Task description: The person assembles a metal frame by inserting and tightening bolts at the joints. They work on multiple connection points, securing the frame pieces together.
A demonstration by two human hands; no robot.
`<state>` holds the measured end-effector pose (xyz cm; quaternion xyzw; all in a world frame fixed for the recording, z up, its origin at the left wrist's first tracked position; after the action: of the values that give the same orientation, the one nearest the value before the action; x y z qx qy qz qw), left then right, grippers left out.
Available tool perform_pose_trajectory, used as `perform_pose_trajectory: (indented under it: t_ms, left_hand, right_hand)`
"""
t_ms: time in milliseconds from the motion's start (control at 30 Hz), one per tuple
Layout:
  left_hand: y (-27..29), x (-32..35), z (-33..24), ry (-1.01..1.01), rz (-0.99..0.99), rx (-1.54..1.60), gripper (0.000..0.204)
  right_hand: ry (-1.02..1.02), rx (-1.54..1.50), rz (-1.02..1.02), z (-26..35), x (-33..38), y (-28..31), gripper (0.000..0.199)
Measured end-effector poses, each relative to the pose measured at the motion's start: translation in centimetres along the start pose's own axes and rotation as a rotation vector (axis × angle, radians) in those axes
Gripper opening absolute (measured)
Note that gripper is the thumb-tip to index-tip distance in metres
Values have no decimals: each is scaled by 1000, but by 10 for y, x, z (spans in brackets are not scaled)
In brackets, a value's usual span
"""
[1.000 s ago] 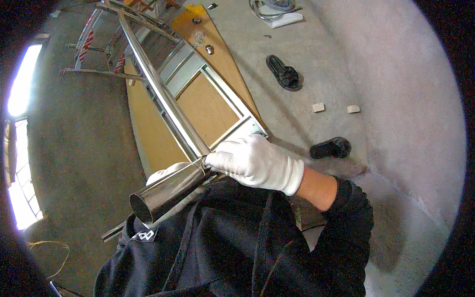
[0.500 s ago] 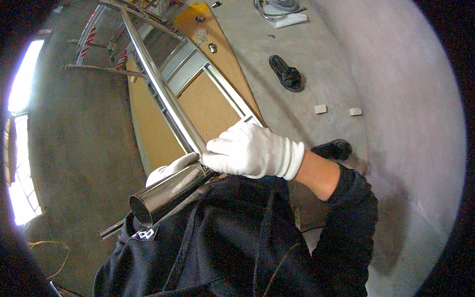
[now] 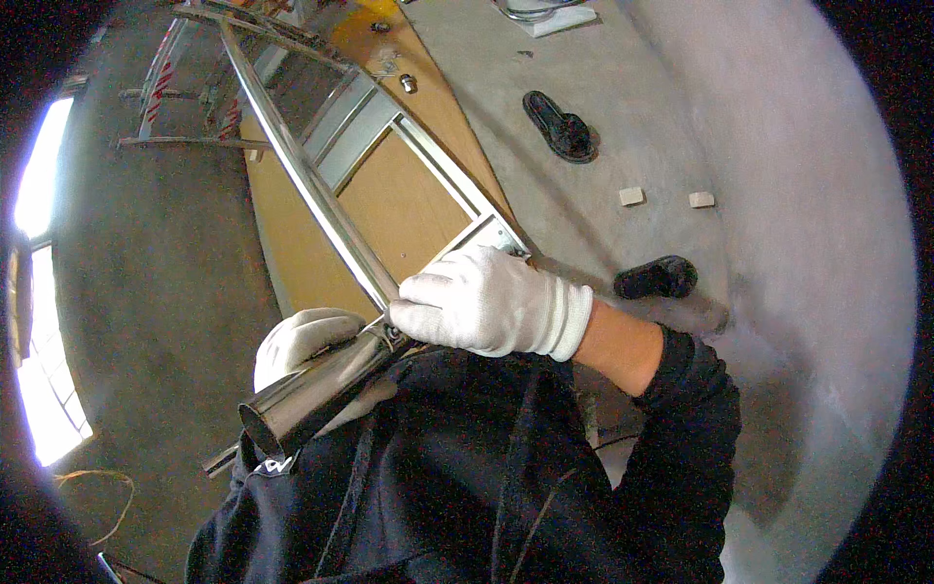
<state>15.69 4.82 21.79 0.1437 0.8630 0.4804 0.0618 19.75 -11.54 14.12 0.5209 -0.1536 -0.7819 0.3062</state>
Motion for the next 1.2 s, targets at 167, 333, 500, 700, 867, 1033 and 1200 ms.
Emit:
perform_pose_trajectory:
  t_ms: [167, 333, 500, 700, 867, 1033, 1200]
  left_hand:
    - [0, -2, 1, -54, -11, 32, 60]
    - [1, -3, 2, -123, -10, 28, 56]
    - [2, -1, 2, -122, -41, 43, 59]
    - [-5, -1, 10, -38, -5, 104, 56]
    - [-14, 5, 9, 285, 113, -72, 49]
    - [-25, 10, 23, 650, 328, -135, 48]
    - [-18, 9, 15, 529, 253, -122, 52]
  right_hand:
    - [-3, 45, 87, 2, -8, 1, 21]
    - [-144, -77, 151, 6, -11, 3, 16]
    - [-1105, -1097, 239, 1, -12, -11, 24]
    - [-1230, -1215, 129, 7, -1, -12, 35]
    - [-1063, -1030, -48, 1, 9, -7, 28]
    - [-541, -483, -148, 7, 7, 0, 22]
    - [-430, -238, -50, 12, 1, 6, 20]
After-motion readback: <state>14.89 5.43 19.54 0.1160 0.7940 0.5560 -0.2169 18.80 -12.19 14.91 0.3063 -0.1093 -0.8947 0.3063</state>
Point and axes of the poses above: each hand's wrist, its own x-axis away from the middle knuckle, its own y-axis out of the back of the hand, z = x × y, the point moved 5 cm from there along -x, towards the middle knuckle, and after that the axes turned 8 degrees about y, right-handed, at the moved point
